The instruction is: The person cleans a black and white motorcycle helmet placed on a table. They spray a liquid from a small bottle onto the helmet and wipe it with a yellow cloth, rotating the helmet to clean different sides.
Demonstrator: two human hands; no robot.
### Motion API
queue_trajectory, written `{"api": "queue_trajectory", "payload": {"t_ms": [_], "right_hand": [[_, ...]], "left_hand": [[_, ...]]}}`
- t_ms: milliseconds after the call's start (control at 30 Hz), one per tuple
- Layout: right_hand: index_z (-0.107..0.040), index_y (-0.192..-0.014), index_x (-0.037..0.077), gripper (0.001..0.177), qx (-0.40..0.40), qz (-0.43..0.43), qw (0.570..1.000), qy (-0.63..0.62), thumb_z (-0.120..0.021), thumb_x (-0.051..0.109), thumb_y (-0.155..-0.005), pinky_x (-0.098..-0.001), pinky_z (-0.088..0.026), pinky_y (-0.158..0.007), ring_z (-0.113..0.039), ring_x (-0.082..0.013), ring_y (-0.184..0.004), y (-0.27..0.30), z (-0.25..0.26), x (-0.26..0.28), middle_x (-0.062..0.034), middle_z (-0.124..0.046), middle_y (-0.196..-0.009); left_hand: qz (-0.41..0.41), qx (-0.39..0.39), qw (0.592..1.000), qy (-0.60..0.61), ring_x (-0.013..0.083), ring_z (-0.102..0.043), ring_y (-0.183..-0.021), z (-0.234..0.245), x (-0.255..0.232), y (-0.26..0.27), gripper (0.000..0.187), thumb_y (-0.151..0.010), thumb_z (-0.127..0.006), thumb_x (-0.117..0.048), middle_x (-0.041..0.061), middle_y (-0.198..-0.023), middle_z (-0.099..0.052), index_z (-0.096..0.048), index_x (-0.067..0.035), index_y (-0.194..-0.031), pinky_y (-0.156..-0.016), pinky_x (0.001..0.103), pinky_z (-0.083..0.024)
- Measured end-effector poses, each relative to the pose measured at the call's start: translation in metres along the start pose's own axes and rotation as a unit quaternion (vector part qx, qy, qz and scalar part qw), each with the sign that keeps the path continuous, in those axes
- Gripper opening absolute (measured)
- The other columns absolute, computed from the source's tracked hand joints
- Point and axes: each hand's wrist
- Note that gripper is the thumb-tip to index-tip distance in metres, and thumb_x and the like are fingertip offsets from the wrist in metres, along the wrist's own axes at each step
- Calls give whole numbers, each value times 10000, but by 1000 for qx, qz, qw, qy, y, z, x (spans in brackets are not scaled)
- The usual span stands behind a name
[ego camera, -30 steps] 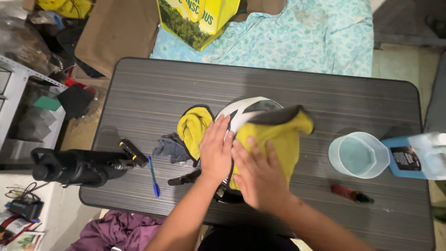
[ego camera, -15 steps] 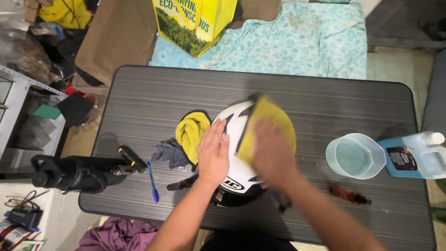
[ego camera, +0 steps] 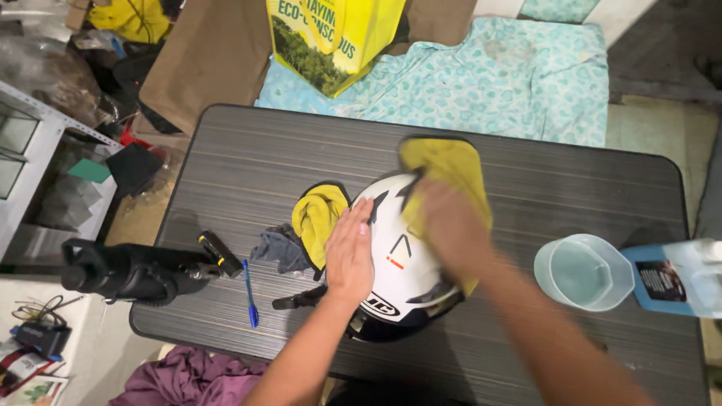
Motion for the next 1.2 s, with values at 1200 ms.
{"api": "queue_trajectory", "payload": {"t_ms": [1200], "right_hand": [[-692, -1217, 34, 461, -49, 268, 917, -290, -658, 73, -758, -507, -440, -1129, -640, -343, -1240, 134, -9, 97, -160, -699, -1223]], "left_hand": [[-250, 289, 919, -102, 357, -368, -1469, 35, -96, 6, 649, -798, -768, -327, 104, -1523, -477, -577, -158, -1395, -1204, 556, -220]]}}
Point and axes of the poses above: each hand's wrist, its own y-axis away from the middle knuckle, its own z-axis out of the back of the hand, x = y × z
